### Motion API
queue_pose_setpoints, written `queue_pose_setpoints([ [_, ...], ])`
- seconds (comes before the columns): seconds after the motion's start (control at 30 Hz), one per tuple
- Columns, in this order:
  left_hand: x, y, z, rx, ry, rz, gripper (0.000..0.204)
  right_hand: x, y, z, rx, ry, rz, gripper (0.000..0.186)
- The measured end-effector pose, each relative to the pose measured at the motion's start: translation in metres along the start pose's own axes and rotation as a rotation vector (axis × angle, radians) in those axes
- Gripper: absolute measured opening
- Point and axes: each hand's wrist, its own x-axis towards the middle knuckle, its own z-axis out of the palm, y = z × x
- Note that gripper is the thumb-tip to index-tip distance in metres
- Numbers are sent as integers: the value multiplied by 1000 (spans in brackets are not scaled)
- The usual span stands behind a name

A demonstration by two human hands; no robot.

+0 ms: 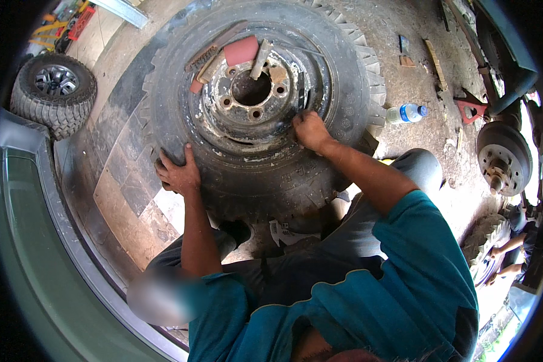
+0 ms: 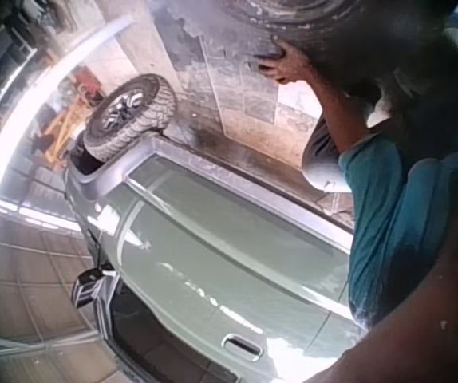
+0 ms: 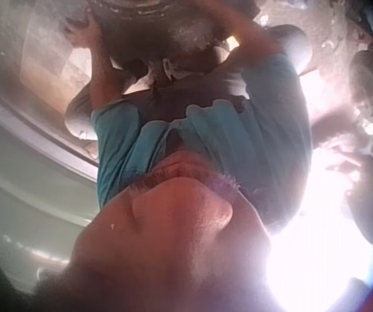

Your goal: The person sits on the floor and uses a metal tool to pry and scrape the inner rim of a large tire. They hold the tire steady with one hand while working the tool around the inner edge to separate or clean the rim area.

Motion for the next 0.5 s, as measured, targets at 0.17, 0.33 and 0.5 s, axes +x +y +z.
queue_pose_setpoints([
  [0.17,-1,3,-2,-1,8,0,97,8,-1,-5,-65,-145,-48,33],
  [0.33,1,-2,3,-4,34,22,95,1,2,0,36,6,32,38],
  [0.5,0,0,1,1,27,12,95,7,3,-8,-61,-79,25,41],
])
